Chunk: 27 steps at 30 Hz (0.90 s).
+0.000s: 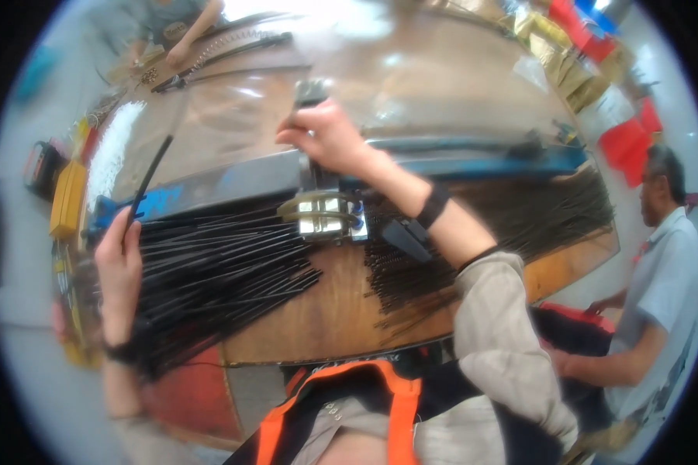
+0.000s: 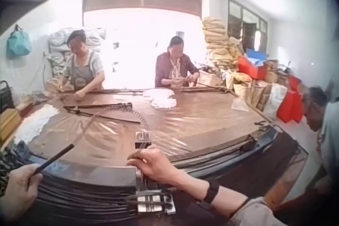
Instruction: Aligning and cutting bundles of thin black metal rods using a manual cutting apparatus on a workbench.
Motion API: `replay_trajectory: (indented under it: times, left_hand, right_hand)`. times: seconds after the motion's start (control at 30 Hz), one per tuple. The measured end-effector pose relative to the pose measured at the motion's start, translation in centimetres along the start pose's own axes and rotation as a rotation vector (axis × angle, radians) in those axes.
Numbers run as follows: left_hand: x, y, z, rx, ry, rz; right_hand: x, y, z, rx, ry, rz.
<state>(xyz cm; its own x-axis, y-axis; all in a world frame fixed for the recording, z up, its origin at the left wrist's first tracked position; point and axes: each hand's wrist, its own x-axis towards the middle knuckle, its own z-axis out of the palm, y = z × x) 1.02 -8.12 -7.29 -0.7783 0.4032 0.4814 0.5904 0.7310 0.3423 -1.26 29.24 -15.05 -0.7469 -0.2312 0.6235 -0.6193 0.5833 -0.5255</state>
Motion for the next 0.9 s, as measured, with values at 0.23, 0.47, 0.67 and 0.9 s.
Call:
replay_trajectory:
  times: [0.23, 0.47, 0.67, 0.9]
  left_hand:
    - [1.0, 1.0, 1.1, 0.004, -0.026, 0.003]
    - [1.3, -1.9, 1.1, 0.064, -0.076, 0.060]
    - [3.3, -0.1, 5.7, 0.189, -0.260, 0.198]
    - [8.5, 3.9, 16.1, -0.034, -0.160, 0.478]
  right_hand:
    - [0.4, -0.6, 1.2, 0.050, -0.144, 0.172]
    - [-5.0, 2.0, -3.8, -0.605, 0.062, -0.076]
    - [-16.3, 3.7, -17.5, -0.988, 0.068, 0.117]
    - [-19.8, 4.1, -21.1, -0.957, 0.090, 0.308]
